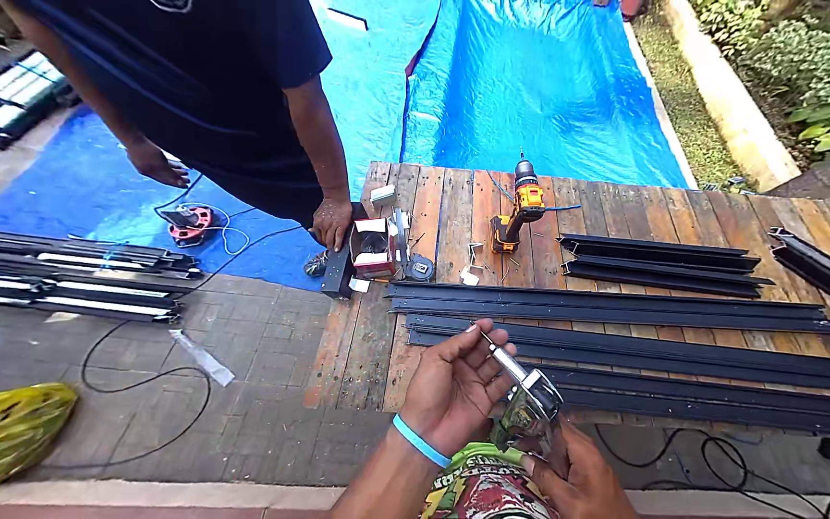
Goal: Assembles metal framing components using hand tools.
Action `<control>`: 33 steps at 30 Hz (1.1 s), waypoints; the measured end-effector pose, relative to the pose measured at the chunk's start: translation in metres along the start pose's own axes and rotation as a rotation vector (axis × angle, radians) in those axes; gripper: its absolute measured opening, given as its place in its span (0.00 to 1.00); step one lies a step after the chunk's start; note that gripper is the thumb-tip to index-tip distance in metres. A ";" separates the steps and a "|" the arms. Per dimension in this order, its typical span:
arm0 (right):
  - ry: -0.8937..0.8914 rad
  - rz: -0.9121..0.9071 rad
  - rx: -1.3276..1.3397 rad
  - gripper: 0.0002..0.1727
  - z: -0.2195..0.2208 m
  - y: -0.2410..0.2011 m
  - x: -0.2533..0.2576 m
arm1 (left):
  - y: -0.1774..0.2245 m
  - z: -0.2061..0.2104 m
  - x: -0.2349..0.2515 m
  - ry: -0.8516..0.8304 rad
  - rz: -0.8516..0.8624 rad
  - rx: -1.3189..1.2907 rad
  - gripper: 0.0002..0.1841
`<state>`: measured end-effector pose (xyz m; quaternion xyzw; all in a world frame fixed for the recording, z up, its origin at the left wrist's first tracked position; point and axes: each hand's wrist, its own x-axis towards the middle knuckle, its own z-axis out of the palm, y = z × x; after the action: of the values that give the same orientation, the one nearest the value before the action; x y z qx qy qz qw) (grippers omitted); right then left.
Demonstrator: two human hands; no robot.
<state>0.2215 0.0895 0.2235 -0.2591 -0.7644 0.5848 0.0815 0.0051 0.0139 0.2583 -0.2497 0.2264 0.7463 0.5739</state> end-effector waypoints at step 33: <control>-0.258 0.241 0.110 0.34 -0.137 0.050 0.043 | -0.066 0.021 0.120 0.037 -0.092 0.283 0.23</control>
<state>0.2586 0.2365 0.2111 -0.2665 -0.6990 0.6595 -0.0738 0.0410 0.1321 0.1948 -0.1902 0.3281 0.6753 0.6326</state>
